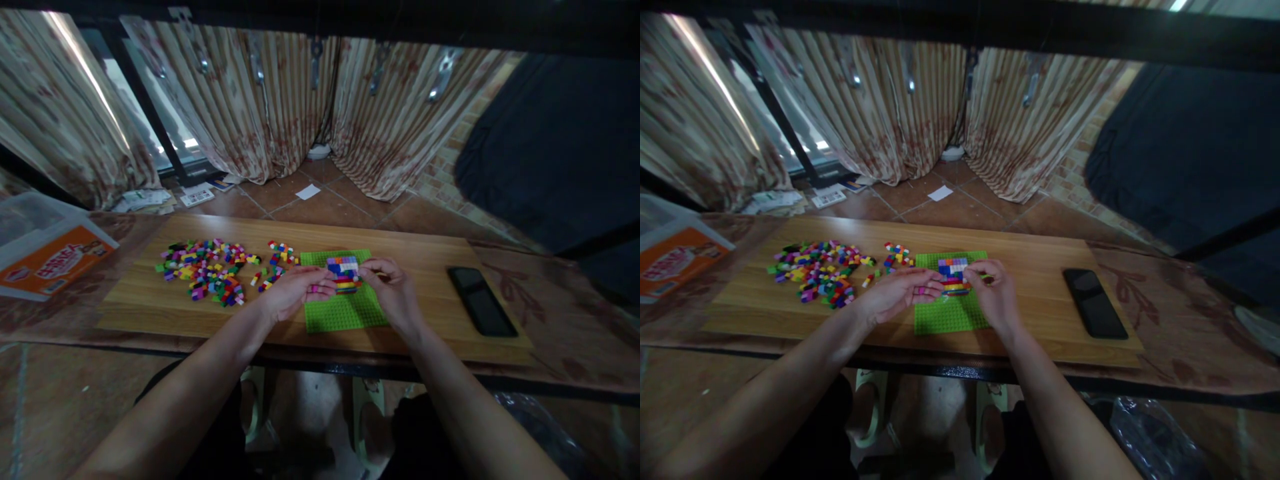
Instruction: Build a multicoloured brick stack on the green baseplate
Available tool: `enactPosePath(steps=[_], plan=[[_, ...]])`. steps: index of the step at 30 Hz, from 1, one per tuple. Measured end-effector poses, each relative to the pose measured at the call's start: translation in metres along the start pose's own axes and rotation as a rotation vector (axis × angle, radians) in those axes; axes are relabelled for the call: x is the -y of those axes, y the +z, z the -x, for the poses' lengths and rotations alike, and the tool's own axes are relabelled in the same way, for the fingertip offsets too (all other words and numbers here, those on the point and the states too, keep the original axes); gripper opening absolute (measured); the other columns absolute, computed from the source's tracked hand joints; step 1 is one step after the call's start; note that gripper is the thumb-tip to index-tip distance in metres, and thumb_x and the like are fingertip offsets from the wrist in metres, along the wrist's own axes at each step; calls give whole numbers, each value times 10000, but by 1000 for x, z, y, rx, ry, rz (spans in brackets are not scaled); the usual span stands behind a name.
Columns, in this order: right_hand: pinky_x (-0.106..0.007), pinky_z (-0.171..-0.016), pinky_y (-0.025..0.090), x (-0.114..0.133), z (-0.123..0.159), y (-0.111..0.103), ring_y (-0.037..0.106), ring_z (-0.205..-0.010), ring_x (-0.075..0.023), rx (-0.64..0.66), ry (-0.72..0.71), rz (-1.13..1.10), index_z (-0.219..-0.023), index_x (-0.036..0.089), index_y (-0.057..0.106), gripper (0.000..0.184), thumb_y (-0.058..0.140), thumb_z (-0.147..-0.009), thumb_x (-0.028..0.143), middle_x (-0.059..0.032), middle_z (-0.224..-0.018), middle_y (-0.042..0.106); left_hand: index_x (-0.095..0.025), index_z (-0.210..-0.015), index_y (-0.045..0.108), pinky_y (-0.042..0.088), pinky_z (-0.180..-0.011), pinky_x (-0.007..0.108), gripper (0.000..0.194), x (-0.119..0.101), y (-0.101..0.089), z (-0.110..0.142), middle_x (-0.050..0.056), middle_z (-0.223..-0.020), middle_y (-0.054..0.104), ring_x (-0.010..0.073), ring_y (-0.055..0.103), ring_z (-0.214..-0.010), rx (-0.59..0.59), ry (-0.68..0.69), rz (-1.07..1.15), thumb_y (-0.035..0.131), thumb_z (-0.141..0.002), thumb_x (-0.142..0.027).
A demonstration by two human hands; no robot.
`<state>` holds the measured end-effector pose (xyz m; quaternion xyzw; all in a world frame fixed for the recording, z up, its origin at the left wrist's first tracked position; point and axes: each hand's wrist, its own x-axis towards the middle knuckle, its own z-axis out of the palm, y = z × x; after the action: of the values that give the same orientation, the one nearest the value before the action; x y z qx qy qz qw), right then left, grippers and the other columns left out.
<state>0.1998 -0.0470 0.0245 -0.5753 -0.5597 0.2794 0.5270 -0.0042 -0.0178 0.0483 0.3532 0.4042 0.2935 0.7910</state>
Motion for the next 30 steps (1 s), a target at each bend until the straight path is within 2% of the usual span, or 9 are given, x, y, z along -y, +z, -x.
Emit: enactPosePath(steps=[4,8,11,15,18,23,30], plan=[[-356,-810,476,-10,-3,4,604,-922,-211,20,111,-143,-745,224,724,158,724,-719,380,-48,-912,663,-82,-884,693,533,-715,229,126,0,0,0,86,-813,720,92,657,-669,-15,14,-10,654,-871,-201],[-388,-893,451,-17,-1,9,601,-975,-221,64,83,-94,-732,233,739,158,737,-715,390,-51,-936,663,-83,-884,694,535,-710,230,133,0,0,1,81,-814,719,92,657,-669,-14,33,-20,696,-839,-208],[-387,-876,468,-21,-1,10,598,-1010,-229,72,51,-50,-738,236,746,170,735,-723,404,-63,-982,649,-85,-886,690,532,-712,230,127,0,0,2,77,-812,719,90,656,-670,-29,31,-29,700,-834,-200],[-371,-812,497,-25,-1,8,603,-1008,-235,75,81,-40,-753,228,748,197,734,-716,421,-75,-1012,648,-84,-895,687,525,-713,230,106,-1,0,3,73,-804,716,85,651,-663,-44,26,-41,672,-855,-180],[-373,-838,492,-26,-2,8,609,-1005,-231,69,97,-64,-754,225,747,179,747,-691,393,-65,-979,667,-85,-886,687,523,-715,231,111,-1,0,3,68,-788,712,84,648,-662,-38,30,-41,680,-851,-189],[-391,-876,470,-26,-4,10,633,-867,-198,51,131,-57,-733,209,737,155,747,-667,349,-43,-873,692,-87,-880,685,521,-708,228,121,-1,-1,1,65,-786,712,86,649,-668,-30,36,-44,696,-840,-201],[-330,-702,495,-23,-6,12,605,-686,-158,49,256,-150,-739,184,707,210,775,-593,320,-26,-754,696,-90,-879,688,524,-704,224,108,0,-1,0,74,-796,718,89,655,-668,-33,33,-35,693,-841,-191]])
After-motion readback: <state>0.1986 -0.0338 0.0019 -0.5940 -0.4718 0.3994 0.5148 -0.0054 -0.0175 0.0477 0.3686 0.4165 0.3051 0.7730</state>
